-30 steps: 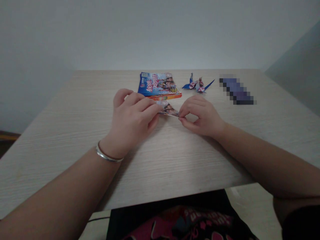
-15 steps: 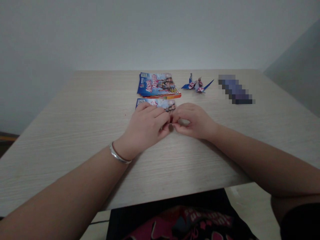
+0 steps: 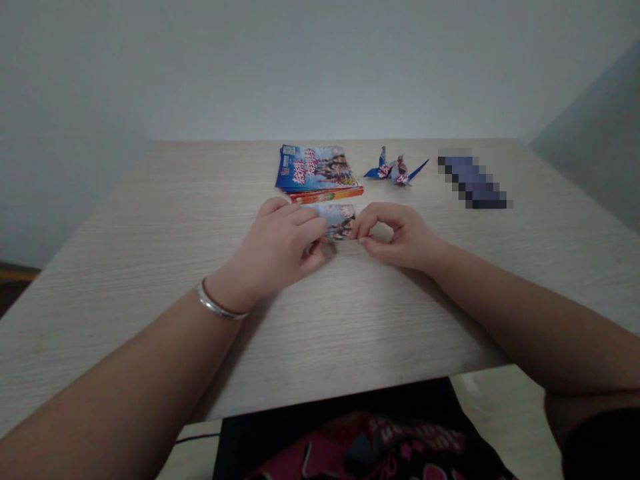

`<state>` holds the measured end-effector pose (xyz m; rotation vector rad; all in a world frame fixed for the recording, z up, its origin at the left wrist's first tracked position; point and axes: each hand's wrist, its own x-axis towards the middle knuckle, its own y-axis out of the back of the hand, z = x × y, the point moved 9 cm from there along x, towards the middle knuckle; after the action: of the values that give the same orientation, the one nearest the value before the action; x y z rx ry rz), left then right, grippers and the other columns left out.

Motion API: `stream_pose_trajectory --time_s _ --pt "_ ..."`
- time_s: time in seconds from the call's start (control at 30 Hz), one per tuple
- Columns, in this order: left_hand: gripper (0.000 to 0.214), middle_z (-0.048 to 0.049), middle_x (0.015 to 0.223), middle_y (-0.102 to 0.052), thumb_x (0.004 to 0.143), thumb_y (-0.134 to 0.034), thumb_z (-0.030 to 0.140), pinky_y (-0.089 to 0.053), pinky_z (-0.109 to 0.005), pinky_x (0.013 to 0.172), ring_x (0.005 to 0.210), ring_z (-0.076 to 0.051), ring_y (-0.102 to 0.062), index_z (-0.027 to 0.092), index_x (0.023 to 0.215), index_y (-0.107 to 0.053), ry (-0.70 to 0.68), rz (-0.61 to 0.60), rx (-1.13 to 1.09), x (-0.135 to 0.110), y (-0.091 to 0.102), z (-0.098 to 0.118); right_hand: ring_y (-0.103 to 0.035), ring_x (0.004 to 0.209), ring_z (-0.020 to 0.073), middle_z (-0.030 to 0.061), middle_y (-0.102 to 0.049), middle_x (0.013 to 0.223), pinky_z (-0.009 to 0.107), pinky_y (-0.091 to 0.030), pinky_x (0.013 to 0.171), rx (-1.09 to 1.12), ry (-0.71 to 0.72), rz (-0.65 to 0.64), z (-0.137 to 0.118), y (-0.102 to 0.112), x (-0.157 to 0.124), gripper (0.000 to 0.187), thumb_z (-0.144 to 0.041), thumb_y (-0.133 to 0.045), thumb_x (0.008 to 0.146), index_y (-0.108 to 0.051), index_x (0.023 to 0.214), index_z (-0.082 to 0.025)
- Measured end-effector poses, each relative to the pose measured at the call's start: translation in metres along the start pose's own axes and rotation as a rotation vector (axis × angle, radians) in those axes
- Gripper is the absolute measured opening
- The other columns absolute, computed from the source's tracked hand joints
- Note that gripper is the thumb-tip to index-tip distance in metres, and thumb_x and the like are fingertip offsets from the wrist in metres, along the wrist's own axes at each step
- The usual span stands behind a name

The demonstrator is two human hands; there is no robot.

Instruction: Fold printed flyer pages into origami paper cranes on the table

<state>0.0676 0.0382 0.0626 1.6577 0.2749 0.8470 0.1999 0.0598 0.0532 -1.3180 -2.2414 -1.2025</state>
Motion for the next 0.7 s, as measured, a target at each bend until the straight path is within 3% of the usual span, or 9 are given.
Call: stream_pose_trajectory --time_s 0.2,0.47,0.7 --pt "0.018 -0.0031 0.075 -0.062 0.090 -0.050 0.023 -0.039 -0.040 0.081 0.073 -0.020 -0.057 0.020 0.075 -0.059 0.030 -0.093 -0.067 -0.001 -0.005 -0.005 -0.071 0.081 0.0160 0.0021 -0.074 0.083 0.032 -0.057 0.081 0.159 -0.106 0.013 0.018 0.008 -0.004 0.011 -0.015 -0.068 0.081 -0.062 0.075 -0.021" --pt "0.021 -0.0029 0.075 -0.063 0.092 -0.050 0.028 -0.037 -0.038 0.081 0.072 -0.019 -0.056 0.021 0.072 -0.055 0.079 -0.123 0.006 -0.004 -0.009 -0.021 -0.073 0.090 0.0201 0.0004 -0.068 0.078 0.039 -0.059 0.086 0.310 -0.242 0.070 0.038 0.028 -0.013 0.021 -0.025 -0.077 0.079 -0.057 0.071 -0.023" --pt "0.011 -0.0027 0.077 -0.067 0.084 -0.051 0.022 -0.039 -0.036 0.077 0.072 -0.020 -0.060 0.022 0.076 -0.060 0.146 -0.202 0.108 -0.011 -0.019 -0.049 -0.074 0.094 0.0229 -0.0016 -0.061 0.074 0.042 -0.059 0.089 0.352 -0.298 0.135 0.060 0.054 -0.022 0.028 -0.033 -0.075 0.080 -0.049 0.072 -0.025"
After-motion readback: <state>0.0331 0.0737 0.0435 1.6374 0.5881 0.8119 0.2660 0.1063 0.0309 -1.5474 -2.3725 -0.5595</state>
